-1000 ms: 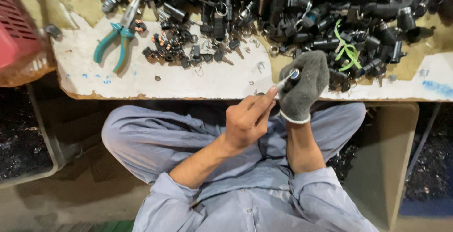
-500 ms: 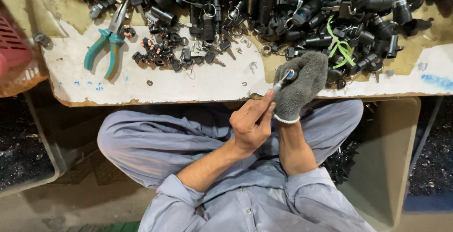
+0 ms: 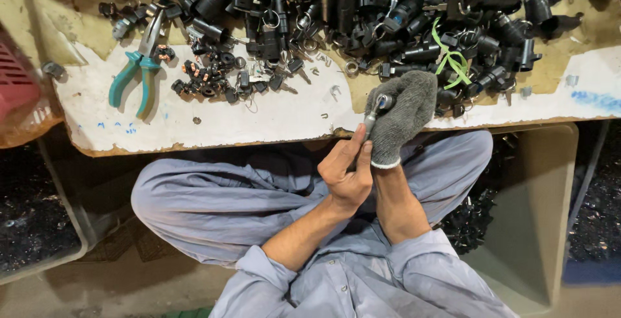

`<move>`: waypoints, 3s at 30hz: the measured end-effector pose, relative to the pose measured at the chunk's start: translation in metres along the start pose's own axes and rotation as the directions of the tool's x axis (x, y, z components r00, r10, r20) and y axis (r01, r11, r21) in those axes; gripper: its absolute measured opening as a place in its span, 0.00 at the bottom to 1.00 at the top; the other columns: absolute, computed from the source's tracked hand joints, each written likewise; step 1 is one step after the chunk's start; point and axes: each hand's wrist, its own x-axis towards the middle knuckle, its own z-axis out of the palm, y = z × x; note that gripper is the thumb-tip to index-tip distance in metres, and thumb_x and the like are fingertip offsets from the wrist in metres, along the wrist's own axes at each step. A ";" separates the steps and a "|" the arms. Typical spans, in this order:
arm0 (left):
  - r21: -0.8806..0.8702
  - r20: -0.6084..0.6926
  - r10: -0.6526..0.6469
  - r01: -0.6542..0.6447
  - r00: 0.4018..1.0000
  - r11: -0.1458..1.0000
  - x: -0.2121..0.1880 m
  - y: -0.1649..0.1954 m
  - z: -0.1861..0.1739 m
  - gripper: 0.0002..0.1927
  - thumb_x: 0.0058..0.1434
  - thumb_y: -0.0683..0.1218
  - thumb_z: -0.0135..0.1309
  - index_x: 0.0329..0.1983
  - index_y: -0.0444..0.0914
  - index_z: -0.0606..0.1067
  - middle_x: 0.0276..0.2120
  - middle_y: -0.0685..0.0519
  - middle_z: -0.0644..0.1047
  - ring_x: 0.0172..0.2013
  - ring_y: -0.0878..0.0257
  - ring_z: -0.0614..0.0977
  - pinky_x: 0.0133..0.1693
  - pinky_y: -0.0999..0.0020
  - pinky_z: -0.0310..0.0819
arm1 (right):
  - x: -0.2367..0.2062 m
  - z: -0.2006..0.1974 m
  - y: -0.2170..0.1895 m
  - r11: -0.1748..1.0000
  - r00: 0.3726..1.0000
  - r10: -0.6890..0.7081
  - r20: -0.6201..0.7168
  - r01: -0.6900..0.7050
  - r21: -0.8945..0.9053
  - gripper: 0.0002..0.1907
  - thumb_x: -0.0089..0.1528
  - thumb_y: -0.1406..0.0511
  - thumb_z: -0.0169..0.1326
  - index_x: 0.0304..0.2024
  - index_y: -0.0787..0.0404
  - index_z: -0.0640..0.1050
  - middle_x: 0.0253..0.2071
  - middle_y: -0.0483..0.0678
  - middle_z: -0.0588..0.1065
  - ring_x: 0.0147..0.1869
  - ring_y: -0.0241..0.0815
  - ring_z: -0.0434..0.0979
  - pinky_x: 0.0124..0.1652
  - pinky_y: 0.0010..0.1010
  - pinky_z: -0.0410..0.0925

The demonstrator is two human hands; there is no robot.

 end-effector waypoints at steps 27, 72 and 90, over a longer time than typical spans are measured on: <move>0.221 0.228 -0.117 0.065 0.967 0.973 0.114 0.037 -0.111 0.18 0.68 0.41 0.58 0.61 0.38 0.76 0.38 0.51 0.82 0.33 0.70 0.78 0.37 0.73 0.72 | 0.037 -0.021 -0.053 0.951 0.847 -0.050 0.529 0.202 -0.235 0.18 0.64 0.76 0.62 0.53 0.61 0.74 0.50 0.50 0.76 0.52 0.41 0.80 0.47 0.32 0.75; 0.616 0.402 -0.108 -0.181 0.909 0.766 0.060 0.067 -0.043 0.16 0.70 0.45 0.51 0.56 0.32 0.76 0.27 0.43 0.79 0.22 0.45 0.81 0.24 0.55 0.75 | 0.015 -0.015 -0.030 0.648 0.809 -0.303 0.503 0.562 -0.514 0.15 0.58 0.72 0.61 0.48 0.66 0.79 0.42 0.55 0.79 0.44 0.53 0.81 0.46 0.36 0.74; 0.420 0.672 -0.198 -0.147 0.714 0.896 0.149 0.055 -0.048 0.12 0.62 0.47 0.56 0.28 0.33 0.79 0.26 0.35 0.79 0.33 0.35 0.82 0.36 0.43 0.76 | 0.017 -0.013 -0.028 0.563 0.755 -0.383 0.533 0.648 -0.514 0.12 0.58 0.73 0.61 0.45 0.63 0.79 0.42 0.53 0.79 0.45 0.52 0.81 0.44 0.37 0.74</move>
